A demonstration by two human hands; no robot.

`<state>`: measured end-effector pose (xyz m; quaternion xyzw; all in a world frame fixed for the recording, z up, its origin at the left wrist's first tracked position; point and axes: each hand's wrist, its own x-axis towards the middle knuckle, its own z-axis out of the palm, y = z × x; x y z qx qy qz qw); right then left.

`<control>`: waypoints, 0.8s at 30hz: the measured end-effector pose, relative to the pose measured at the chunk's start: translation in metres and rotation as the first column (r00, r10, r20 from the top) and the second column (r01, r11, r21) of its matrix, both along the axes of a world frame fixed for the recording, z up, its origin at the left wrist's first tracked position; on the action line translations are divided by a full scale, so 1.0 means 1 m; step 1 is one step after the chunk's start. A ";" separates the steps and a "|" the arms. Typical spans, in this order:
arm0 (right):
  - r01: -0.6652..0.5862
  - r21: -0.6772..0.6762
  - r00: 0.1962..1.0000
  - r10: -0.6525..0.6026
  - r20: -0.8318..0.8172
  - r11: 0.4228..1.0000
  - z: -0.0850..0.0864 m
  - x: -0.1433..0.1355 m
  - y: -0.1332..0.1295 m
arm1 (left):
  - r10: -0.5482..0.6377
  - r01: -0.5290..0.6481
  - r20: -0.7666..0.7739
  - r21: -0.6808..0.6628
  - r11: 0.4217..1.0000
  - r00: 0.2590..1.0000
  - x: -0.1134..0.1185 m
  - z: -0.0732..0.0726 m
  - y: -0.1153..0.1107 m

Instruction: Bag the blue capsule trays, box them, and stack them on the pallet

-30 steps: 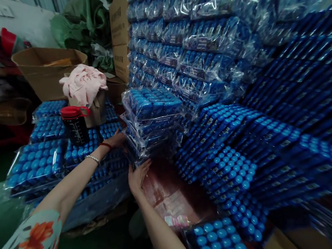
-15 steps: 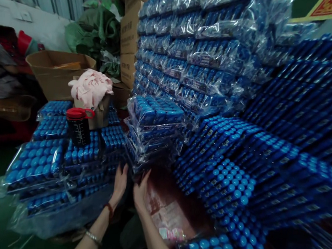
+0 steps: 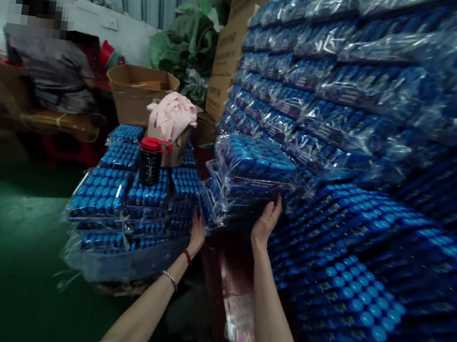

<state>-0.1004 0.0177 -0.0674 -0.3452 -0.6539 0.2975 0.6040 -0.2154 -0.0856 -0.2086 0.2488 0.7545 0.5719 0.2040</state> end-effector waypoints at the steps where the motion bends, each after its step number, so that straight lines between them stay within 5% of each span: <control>1: -0.007 -0.012 1.000 0.007 0.024 1.000 -0.007 -0.005 -0.004 | 0.013 -0.013 0.022 -0.012 1.000 1.000 0.000 0.001 0.000; 5: 0.091 -0.026 0.994 -0.090 0.058 0.995 -0.062 -0.024 -0.051 | 0.042 -0.039 0.082 -0.042 0.998 0.996 -0.002 0.004 -0.001; 11: 0.143 -0.346 0.982 -0.090 0.165 0.927 -0.143 -0.047 -0.113 | 0.120 -0.118 0.099 -0.033 0.993 0.988 0.003 0.000 0.003; 17: 0.158 -0.389 0.981 -0.101 0.163 0.908 -0.157 -0.047 -0.104 | 0.385 -0.396 0.113 0.101 0.913 0.916 0.010 -0.017 0.018; 24: 0.121 -0.407 0.991 -0.086 0.104 0.905 -0.162 -0.046 -0.105 | 0.393 -0.401 0.080 0.197 0.895 0.916 0.013 -0.015 0.008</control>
